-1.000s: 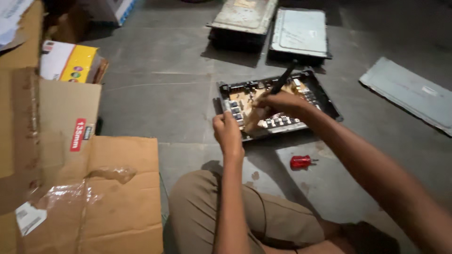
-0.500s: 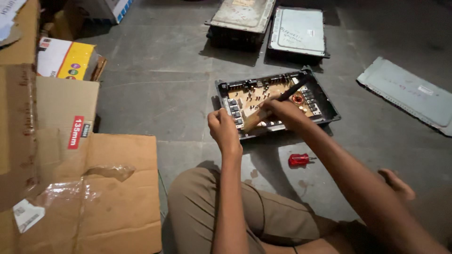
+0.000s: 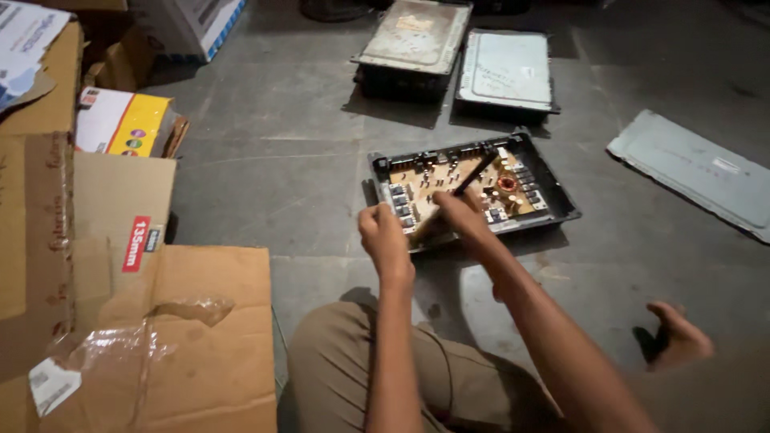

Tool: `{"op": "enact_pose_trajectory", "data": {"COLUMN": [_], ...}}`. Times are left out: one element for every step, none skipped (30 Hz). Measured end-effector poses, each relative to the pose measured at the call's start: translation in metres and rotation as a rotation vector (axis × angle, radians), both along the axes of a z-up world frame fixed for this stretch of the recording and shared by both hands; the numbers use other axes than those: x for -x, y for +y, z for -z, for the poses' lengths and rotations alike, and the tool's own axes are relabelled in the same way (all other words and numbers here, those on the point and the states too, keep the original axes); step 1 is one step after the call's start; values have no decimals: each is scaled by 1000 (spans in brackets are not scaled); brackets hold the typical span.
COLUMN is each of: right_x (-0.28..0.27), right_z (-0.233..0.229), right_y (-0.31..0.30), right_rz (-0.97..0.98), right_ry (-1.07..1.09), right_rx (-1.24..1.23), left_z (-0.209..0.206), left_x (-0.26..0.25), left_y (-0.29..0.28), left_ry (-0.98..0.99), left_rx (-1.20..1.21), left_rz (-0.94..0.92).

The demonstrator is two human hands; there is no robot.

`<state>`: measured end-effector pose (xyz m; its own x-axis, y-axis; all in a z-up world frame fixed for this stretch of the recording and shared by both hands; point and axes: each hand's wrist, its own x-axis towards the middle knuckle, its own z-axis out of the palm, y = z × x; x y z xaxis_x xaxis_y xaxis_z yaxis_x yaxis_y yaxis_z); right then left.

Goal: The person sits on the floor and works on an open electronic device. They use a brush to clean the circuit board and a screwdriver to adjust components.

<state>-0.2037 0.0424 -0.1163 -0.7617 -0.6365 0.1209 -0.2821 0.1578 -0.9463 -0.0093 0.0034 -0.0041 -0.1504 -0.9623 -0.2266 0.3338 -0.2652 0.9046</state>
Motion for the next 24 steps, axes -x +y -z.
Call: {"op": "enact_pose_trajectory", "data": {"right_x": [-3, -3, 0, 9, 22, 35, 49, 61, 70, 76, 77, 73, 66, 58, 42, 27, 18, 12, 17, 27, 39, 58, 76, 92], "right_z": [0, -2, -8, -16, -26, -36, -48, -58, -68, -76, -82, -84, -85, -85, -78, -71, -67, -63, -65, -67, -70, -75, -79, -80], "right_y": [-8, -11, -13, -7, 2, 17, 33, 48, 65, 78, 81, 83, 84, 81, 74, 68, 60, 52, 47, 44, 46, 51, 63, 75], "right_rz": [-159, -123, -87, -46, 105, 253, 334, 414, 437, 450, 437, 426, 412, 380, 347, 316, 293, 268, 232, 196, 158, 118, 75, 103], "right_ry": [-434, -343, -252, -160, 72, 301, 294, 284, 316, 346, 434, 520, 606, 592, 577, 561, 785, 1009, 834, 659, 482, -19, -516, 10], "right_rx": [-49, -90, -131, -172, -116, -60, -138, -217, -129, -42, -113, -186, -259, -212, -164, -116, -110, -104, -213, -319, -419, -236, -42, -34], "left_z": [0, -2, -3, -4, -5, -5, -5, -5, -5, -5, -4, -4, -4, -5, -6, -6, -7, -9, -11, -12, -13, -13, -13, -13], "left_x": [-2, -5, -8, -8, -8, -8, -7, -7, -5, -3, -3, -3, -2, -2, -2, -2, -3, -4, -5, -5, -6, -7, -6, -5], "left_y": [0, -1, -3, -4, -5, -4, -4, -3, -3, -3, -2, -1, 0, 0, 1, 2, 3, 3, 3, 2, 1, 1, 2, 2], "left_ry": [79, 159, 77, -3, -83, -74, -66, -59, -41, -23, -6, -23, -40, -57, -62, -68, -75, -63, -52, -40, -46, -51, -55, -64], "left_rx": [-19, -38, -22, -8, 6, 2, -3, -8, -1, 3, 7, 15, 24, 36, 23, 11, -1, -10, -19, -27, -15, -10, -4, -3], "left_rz": [6, 1, -11, -21, -31, -22, -14, -5, 6, 8, 11, 8, 6, 4, 16, 28, 41, 36, 32, 31, 34, 30, 25, 29]}}
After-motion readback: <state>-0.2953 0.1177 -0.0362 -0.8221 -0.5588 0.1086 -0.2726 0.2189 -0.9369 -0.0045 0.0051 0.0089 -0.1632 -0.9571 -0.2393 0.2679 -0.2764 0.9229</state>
